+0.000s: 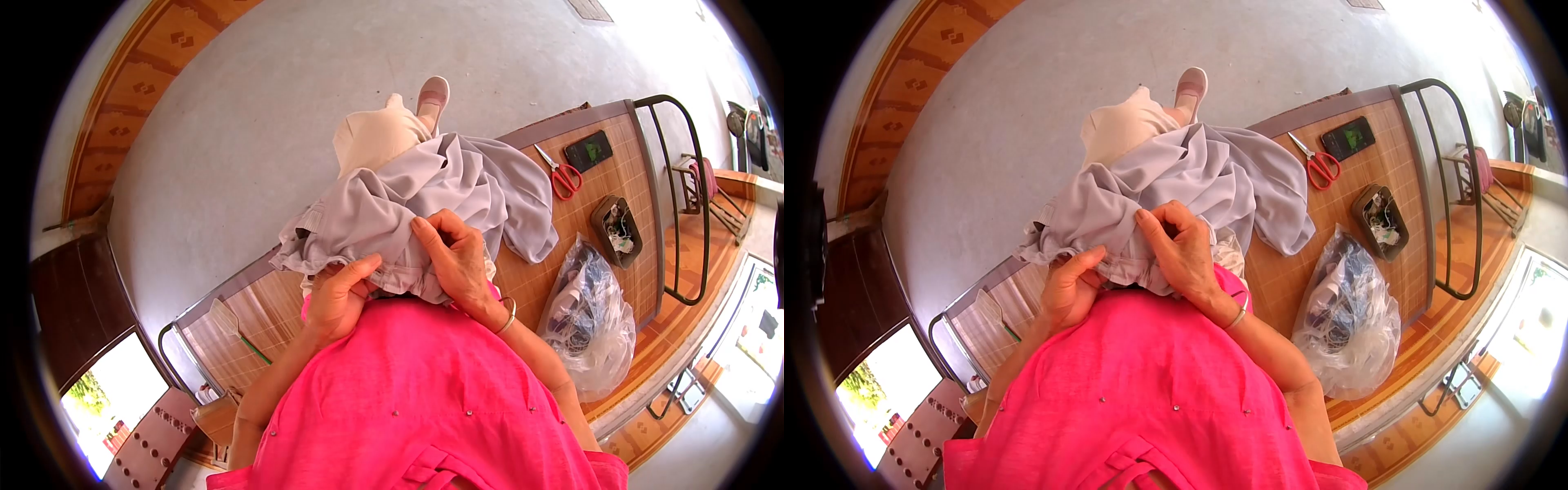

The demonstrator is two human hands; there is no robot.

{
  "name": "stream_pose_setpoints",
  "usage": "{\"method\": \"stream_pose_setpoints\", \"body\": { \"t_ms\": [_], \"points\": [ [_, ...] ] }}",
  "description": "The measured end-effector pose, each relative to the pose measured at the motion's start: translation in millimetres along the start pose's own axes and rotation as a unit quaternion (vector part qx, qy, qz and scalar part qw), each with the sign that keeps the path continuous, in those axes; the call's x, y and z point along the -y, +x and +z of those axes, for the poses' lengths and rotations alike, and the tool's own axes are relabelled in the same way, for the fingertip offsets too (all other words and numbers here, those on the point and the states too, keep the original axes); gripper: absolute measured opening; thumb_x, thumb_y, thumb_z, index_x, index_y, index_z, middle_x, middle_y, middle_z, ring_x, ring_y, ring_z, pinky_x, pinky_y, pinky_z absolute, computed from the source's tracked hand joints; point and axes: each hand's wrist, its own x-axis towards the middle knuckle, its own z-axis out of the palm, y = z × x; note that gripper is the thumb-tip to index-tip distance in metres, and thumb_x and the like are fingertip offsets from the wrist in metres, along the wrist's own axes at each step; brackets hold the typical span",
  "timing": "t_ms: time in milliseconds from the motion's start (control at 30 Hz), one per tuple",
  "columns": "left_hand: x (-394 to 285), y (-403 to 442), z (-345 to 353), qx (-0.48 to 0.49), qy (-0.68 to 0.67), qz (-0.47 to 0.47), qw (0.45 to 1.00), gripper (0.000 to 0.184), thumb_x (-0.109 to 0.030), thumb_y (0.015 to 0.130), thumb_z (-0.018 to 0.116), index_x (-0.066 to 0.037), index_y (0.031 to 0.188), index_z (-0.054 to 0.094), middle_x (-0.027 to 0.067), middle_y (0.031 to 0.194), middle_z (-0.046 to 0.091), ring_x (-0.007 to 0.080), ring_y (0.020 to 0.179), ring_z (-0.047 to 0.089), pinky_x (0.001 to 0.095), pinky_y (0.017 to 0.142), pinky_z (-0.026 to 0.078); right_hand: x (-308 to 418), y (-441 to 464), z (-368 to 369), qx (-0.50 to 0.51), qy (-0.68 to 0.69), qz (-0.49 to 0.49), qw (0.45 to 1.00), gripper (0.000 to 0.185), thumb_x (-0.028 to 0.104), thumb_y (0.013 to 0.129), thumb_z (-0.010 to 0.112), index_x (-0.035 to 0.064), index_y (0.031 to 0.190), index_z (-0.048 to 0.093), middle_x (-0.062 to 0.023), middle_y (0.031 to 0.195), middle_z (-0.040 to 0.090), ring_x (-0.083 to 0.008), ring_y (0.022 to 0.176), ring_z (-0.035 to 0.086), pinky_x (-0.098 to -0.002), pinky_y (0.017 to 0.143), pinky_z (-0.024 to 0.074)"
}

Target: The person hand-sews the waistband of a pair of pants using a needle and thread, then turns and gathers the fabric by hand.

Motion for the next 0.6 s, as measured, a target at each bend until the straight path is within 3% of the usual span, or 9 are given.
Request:
{"method": "stream_pose_setpoints", "body": {
  "t_ms": [67, 200, 300, 400, 500, 600],
  "points": [
    [-3, -3, 6, 0.002, -0.011, -0.014, 1.0, 0.037, 0.0, 0.088, 0.065, -0.002, 0.123, 0.055, 0.01, 0.117, 0.064, 0.0214, 0.104, 0.064, 0.0384, 0.09, 0.053, 1, 0, -1, 0.005, -0.001, 0.006, 1.0, 0.023, 0.018, 0.092, 0.067, -0.001, 0.08, 0.064, 0.0027, 0.061, 0.053, -0.0041, 0.058, 0.044, -0.024, 0.052, 0.0371],
    [1, -1, -1, 0.002, 0.019, -0.016, 1.0, 0.037, -0.002, 0.088, 0.065, -0.002, 0.123, 0.055, 0.0099, 0.116, 0.065, 0.0217, 0.103, 0.064, 0.0389, 0.089, 0.053, 6, -2, -7, 0.021, -0.029, 0.017, 0.999, 0.017, 0.014, 0.093, 0.063, -0.001, 0.087, 0.065, -0.0002, 0.067, 0.055, -0.0062, 0.061, 0.047, -0.0243, 0.056, 0.0384],
    [0, 0, -1, 0.008, 0.009, -0.002, 1.0, 0.037, -0.002, 0.089, 0.064, -0.002, 0.124, 0.054, 0.0099, 0.116, 0.065, 0.0221, 0.104, 0.064, 0.039, 0.089, 0.053, 8, -3, -16, 0.029, -0.093, -0.134, 0.986, 0.013, 0.008, 0.094, 0.058, 0.0003, 0.095, 0.068, -0.0051, 0.076, 0.057, -0.0106, 0.065, 0.05, -0.0253, 0.06, 0.04],
    [-1, 1, -2, 0.011, 0.007, -0.003, 1.0, 0.037, -0.002, 0.089, 0.063, -0.002, 0.125, 0.054, 0.0098, 0.117, 0.064, 0.0224, 0.106, 0.063, 0.0392, 0.09, 0.053, 31, -17, -31, 0.06, -0.152, -0.126, 0.978, 0.018, 0.003, 0.094, 0.053, 0.0035, 0.103, 0.069, -0.0083, 0.082, 0.056, -0.0141, 0.068, 0.052, -0.0261, 0.062, 0.0413],
    [-4, 0, 2, 0.013, 0.013, -0.01, 1.0, 0.04, -0.002, 0.09, 0.062, -0.002, 0.128, 0.051, 0.0101, 0.12, 0.062, 0.0227, 0.109, 0.062, 0.0393, 0.091, 0.053, 40, -29, -44, 0.095, -0.105, -0.133, 0.981, 0.02, 0.002, 0.096, 0.051, 0.0019, 0.106, 0.068, -0.0055, 0.079, 0.057, -0.0108, 0.065, 0.051, -0.0249, 0.06, 0.0413],
    [-3, 1, -2, 0.022, 0.021, -0.018, 0.999, 0.044, -0.002, 0.09, 0.061, -0.002, 0.132, 0.047, 0.0106, 0.125, 0.059, 0.0229, 0.112, 0.06, 0.0398, 0.093, 0.052, 55, -41, -55, 0.175, 0.111, -0.015, 0.978, 0.022, 0.001, 0.098, 0.047, -0.0006, 0.108, 0.066, -0.0036, 0.076, 0.058, -0.0077, 0.061, 0.049, -0.0228, 0.057, 0.0403]
  ]
}}
